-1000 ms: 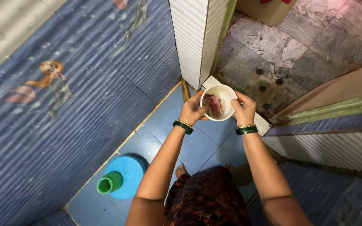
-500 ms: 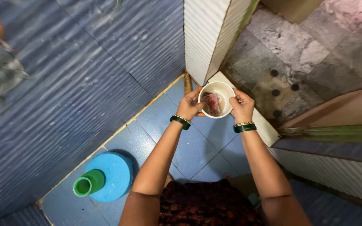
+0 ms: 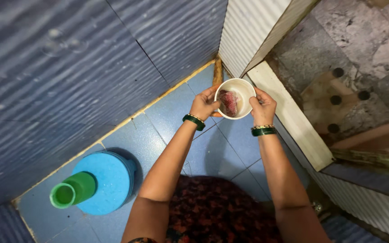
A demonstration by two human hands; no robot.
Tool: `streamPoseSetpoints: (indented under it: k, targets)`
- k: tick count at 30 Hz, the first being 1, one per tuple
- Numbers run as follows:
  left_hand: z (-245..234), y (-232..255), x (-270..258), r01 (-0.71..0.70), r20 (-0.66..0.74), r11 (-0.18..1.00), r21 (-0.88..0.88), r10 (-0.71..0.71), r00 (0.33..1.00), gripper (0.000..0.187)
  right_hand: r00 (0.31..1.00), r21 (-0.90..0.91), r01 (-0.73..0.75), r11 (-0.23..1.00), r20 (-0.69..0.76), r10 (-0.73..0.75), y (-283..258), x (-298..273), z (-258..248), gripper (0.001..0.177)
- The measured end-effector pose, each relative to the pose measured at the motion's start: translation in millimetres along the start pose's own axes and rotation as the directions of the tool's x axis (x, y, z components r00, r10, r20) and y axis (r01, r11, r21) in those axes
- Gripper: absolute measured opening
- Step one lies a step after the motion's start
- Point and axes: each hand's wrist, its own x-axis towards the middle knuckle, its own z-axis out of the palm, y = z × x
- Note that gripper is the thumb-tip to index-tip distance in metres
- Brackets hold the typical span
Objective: The person cleans the intersection of the wall and floor by hand with a cloth, repeatedly dipping the cloth into a cup of liquid and scrubbing along the base of the wall.
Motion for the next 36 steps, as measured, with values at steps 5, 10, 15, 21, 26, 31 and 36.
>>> streamPoseSetpoints:
  k: [5,10,15,21,26,31,36]
  targets:
    - [-23.3,-40.2,14.3,-0.03,-0.022,0.999,-0.012,0.029,0.999,0.065,0.999,0.016,0.016,1.0,0.042,-0.017,56.4,14.7,4.4,0.035]
    - [-45.8,-82.6,34.2,-0.066,-0.042,0.998,0.012,0.067,0.997,0.065,0.993,0.005,0.088,0.996,0.076,-0.089,109.7,33.2,9.2,0.034]
    - [-69.0,-115.7,49.7,-0.095,-0.092,0.992,0.079,0.102,0.991,0.064,0.992,0.038,0.075,0.996,0.097,-0.078,147.2,41.8,20.7,0.037]
    - [-99.8,-149.1,60.3,-0.104,-0.108,0.989,0.107,0.115,0.987,0.062,0.99,0.101,0.052,0.993,0.128,-0.065,198.4,53.1,33.6,0.034]
    - [-120.4,-184.9,60.5,-0.09,-0.126,0.992,0.091,0.101,0.987,0.062,0.982,0.099,0.005,0.995,0.188,-0.023,241.8,59.3,37.8,0.036]
    - [-136.4,-215.5,48.7,-0.073,-0.179,0.994,0.083,0.087,0.98,0.062,0.972,0.058,0.014,0.998,0.232,-0.027,277.1,55.2,42.5,0.035]
    - [-143.7,-242.2,42.9,-0.06,-0.234,0.997,0.056,0.072,0.97,0.063,0.958,0.047,0.03,0.998,0.284,-0.043,304.7,50.4,42.4,0.033]
